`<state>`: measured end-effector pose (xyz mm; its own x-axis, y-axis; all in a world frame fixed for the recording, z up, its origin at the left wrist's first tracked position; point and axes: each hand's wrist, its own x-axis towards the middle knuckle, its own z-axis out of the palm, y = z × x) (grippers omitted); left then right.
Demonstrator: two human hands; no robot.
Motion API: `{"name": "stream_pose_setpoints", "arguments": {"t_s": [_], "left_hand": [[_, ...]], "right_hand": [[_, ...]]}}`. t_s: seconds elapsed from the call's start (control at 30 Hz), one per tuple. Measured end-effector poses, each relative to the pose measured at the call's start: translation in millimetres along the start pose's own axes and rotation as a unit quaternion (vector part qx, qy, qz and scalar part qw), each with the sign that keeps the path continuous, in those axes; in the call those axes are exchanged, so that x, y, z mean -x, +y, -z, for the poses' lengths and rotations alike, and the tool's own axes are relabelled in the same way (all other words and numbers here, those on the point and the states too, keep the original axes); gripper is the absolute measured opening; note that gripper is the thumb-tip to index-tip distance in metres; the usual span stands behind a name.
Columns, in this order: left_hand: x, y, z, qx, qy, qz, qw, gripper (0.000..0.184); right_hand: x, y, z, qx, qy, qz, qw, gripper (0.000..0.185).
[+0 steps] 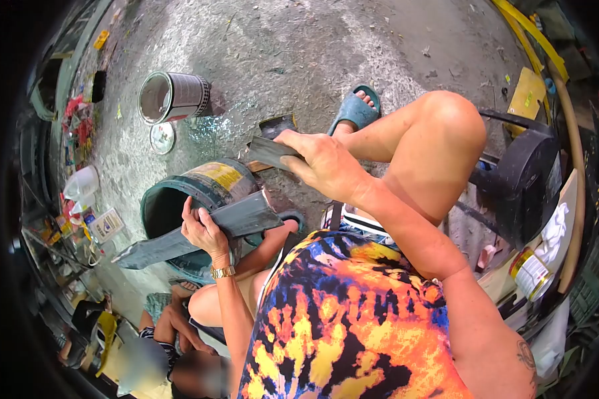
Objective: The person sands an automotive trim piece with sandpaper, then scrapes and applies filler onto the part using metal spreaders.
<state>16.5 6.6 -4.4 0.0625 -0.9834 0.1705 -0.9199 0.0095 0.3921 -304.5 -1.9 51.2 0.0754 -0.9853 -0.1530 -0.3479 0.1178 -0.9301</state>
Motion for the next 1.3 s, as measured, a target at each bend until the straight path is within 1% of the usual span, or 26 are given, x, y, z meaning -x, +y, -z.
{"name": "stream_pose_setpoints", "arguments": {"t_s": [0.03,0.1,0.2,0.3,0.4,0.7,0.8,0.9,1.1,1.2,1.3], "left_hand": [[-1,1,1,0.004,-0.009,0.012,1.000,0.041],[-2,-1,0,-0.001,-0.001,0.004,1.000,0.042],[-1,-5,-2,-0.003,0.004,-0.002,1.000,0.042],[-2,-10,-4,-0.005,0.004,-0.012,1.000,0.042],[-2,-8,-4,-0.007,0.000,-0.014,1.000,0.042],[-1,-8,-4,-0.017,0.003,-0.018,1.000,0.041],[-1,-7,-3,-0.018,0.005,-0.016,1.000,0.041],[-1,-6,-4,-0.017,0.008,-0.015,1.000,0.041],[-1,-10,-5,-0.010,0.000,-0.013,1.000,0.042],[-1,-7,-4,-0.010,-0.003,-0.012,1.000,0.042],[-3,-6,-3,0.000,-0.011,-0.008,1.000,0.043]], "right_hand": [[2,2,-1,-0.007,0.006,0.000,1.000,0.024],[2,8,-3,-0.024,0.013,0.000,1.000,0.024],[-1,10,-5,-0.029,-0.048,0.041,0.998,0.023],[-5,4,-4,0.001,-0.082,0.062,0.995,0.021],[-4,9,-11,-0.030,-0.061,0.099,0.993,0.016],[-2,5,-10,-0.027,-0.084,0.080,0.993,0.013],[-2,4,-8,0.004,-0.097,0.082,0.992,0.019],[-2,4,-2,0.096,-0.134,0.054,0.985,0.019],[-2,22,-7,0.114,-0.085,0.020,0.990,0.014],[-5,20,-5,0.099,-0.058,-0.002,0.993,0.022],[-5,23,-6,0.071,0.005,0.008,0.997,0.025]]}}
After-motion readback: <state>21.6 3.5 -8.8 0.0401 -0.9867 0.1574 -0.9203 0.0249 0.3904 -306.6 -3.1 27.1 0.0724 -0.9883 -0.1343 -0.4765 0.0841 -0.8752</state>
